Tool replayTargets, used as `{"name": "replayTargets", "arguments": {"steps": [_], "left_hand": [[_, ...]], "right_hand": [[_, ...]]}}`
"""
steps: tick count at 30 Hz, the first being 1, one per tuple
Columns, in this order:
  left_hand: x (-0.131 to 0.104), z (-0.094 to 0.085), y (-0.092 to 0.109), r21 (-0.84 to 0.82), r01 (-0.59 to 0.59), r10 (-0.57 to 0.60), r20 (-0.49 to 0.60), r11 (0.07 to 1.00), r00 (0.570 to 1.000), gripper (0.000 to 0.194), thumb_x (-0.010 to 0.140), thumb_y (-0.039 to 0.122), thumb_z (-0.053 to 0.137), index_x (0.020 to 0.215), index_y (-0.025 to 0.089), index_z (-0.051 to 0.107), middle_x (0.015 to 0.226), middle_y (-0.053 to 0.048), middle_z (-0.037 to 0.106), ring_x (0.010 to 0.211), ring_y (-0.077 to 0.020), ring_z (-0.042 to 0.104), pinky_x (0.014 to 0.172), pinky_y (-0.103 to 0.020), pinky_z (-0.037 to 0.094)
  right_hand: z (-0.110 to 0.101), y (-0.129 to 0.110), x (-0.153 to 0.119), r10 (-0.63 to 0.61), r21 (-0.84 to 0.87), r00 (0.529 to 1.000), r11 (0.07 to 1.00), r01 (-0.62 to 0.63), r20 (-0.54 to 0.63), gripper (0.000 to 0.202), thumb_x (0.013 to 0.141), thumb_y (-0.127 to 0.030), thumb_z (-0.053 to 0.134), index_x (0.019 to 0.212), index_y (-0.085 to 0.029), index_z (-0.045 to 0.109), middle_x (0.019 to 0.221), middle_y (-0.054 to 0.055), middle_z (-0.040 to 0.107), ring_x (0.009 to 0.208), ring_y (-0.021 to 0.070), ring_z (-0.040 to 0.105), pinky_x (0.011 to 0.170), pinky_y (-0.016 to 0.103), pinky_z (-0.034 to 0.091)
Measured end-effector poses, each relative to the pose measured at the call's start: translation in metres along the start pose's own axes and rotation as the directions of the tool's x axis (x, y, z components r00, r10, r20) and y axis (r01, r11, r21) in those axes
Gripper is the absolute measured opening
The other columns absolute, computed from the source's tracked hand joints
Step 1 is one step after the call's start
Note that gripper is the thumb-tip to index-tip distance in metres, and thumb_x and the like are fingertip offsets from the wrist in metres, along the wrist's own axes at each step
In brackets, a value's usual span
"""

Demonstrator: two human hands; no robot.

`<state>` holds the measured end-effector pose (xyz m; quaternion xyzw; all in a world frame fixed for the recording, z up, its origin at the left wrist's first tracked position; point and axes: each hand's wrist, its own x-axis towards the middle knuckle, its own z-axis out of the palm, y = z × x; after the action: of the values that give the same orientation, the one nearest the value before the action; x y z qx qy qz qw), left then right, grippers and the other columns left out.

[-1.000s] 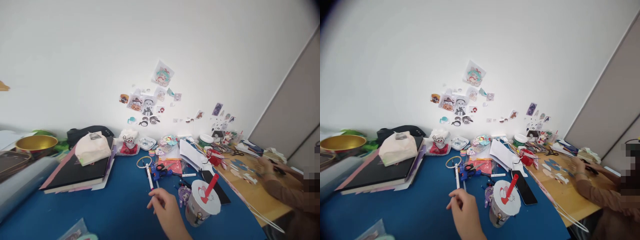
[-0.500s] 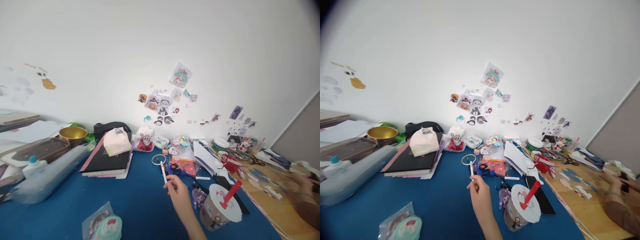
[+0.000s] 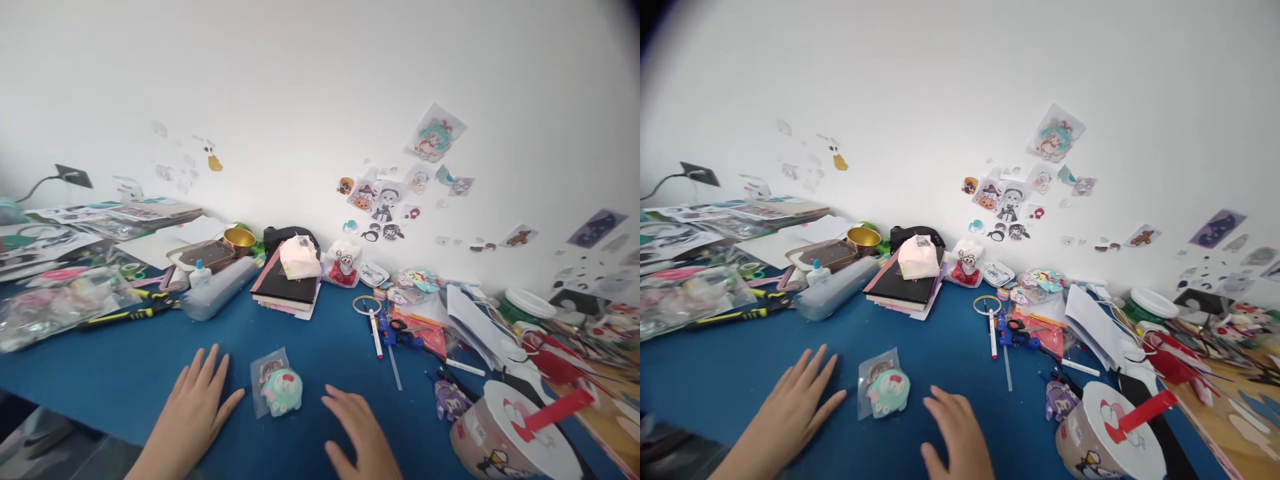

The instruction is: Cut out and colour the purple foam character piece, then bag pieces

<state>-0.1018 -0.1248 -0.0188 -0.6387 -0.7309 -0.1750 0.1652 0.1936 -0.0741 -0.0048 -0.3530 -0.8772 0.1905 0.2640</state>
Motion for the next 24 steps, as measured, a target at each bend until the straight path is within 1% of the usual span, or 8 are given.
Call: {"name": "replayTargets", "arguments": {"steps": [2,4,6,8,11,17,21,24], "left_hand": [[-0.006,0.022,-0.002,0.086,-0.019,0.017,0.021,0.996,1.0,0.076,0.085,0.063,0.024,0.123,0.006,0.054,0.133,-0.02,0.047,0.123,-0.038,0.042,0.095,-0.052,0.042],[-0.012,0.035,-0.001,0.132,-0.098,0.098,0.004,0.986,0.995,0.068,0.087,0.058,0.027,0.127,0.009,0.051,0.136,-0.017,0.045,0.125,-0.0369,0.04,0.096,-0.051,0.041],[-0.016,0.038,0.003,0.14,-0.208,0.213,-0.02,0.968,0.977,0.06,0.088,0.053,0.031,0.129,0.012,0.049,0.138,-0.013,0.043,0.127,-0.0347,0.039,0.097,-0.049,0.04],[-0.017,0.037,0.009,0.133,-0.287,0.296,-0.054,0.949,0.954,0.058,0.088,0.05,0.034,0.131,0.013,0.046,0.139,-0.012,0.042,0.127,-0.0331,0.039,0.097,-0.047,0.04],[-0.015,0.031,0.022,0.152,-0.359,0.378,-0.117,0.921,0.919,0.062,0.086,0.049,0.041,0.135,0.012,0.039,0.139,-0.014,0.042,0.126,-0.0327,0.04,0.097,-0.044,0.039],[-0.007,0.026,0.07,0.102,-0.581,0.589,-0.184,0.808,0.787,0.069,0.086,0.044,0.045,0.143,0.018,0.019,0.139,-0.009,0.043,0.122,-0.0264,0.046,0.093,-0.032,0.043],[-0.001,0.027,0.114,-0.023,-0.719,0.707,-0.157,0.695,0.689,0.068,0.086,0.045,0.044,0.143,0.023,0.015,0.137,-0.005,0.046,0.12,-0.0249,0.048,0.093,-0.029,0.043],[0.008,0.025,0.135,-0.047,-0.782,0.767,-0.166,0.621,0.619,0.067,0.086,0.049,0.043,0.142,0.026,0.015,0.134,-0.004,0.049,0.115,-0.0229,0.053,0.089,-0.027,0.046]], "right_hand": [[0.021,-0.025,0.019,-0.111,-0.028,0.986,0.993,0.115,0.126,0.055,0.077,-0.025,0.062,0.13,-0.031,0.047,0.143,0.003,0.039,0.126,0.0288,0.042,0.1,0.044,0.041],[0.039,-0.042,0.038,-0.188,-0.05,0.96,0.978,0.202,0.206,0.054,0.08,-0.032,0.061,0.132,-0.036,0.043,0.147,-0.001,0.032,0.128,0.0315,0.037,0.101,0.054,0.036],[0.051,-0.047,0.051,-0.184,-0.093,0.961,0.974,0.207,0.206,0.048,0.084,-0.033,0.058,0.13,-0.037,0.044,0.146,-0.003,0.034,0.129,0.0313,0.036,0.1,0.057,0.035],[0.053,-0.04,0.057,-0.117,-0.156,0.98,0.977,0.143,0.163,0.044,0.086,-0.028,0.055,0.129,-0.036,0.046,0.145,-0.003,0.036,0.129,0.0309,0.036,0.1,0.058,0.035],[0.043,-0.019,0.058,0.02,-0.259,0.996,0.966,0.003,0.084,0.046,0.085,-0.018,0.053,0.128,-0.033,0.049,0.144,0.0,0.037,0.129,0.0329,0.037,0.098,0.058,0.037],[0.016,0.016,0.054,0.188,-0.341,0.979,0.918,-0.204,-0.08,0.05,0.081,-0.007,0.052,0.126,-0.029,0.052,0.145,0.004,0.036,0.131,0.0319,0.034,0.101,0.055,0.036],[0.0,0.015,0.039,0.219,-0.304,0.963,0.917,-0.257,-0.154,0.054,0.081,-0.007,0.047,0.132,-0.026,0.046,0.144,0.004,0.037,0.131,0.0282,0.034,0.103,0.049,0.037],[-0.011,0.009,0.02,0.212,-0.261,0.956,0.929,-0.262,-0.202,0.054,0.082,-0.007,0.042,0.133,-0.025,0.045,0.143,0.003,0.039,0.128,0.0248,0.04,0.103,0.043,0.041]]}}
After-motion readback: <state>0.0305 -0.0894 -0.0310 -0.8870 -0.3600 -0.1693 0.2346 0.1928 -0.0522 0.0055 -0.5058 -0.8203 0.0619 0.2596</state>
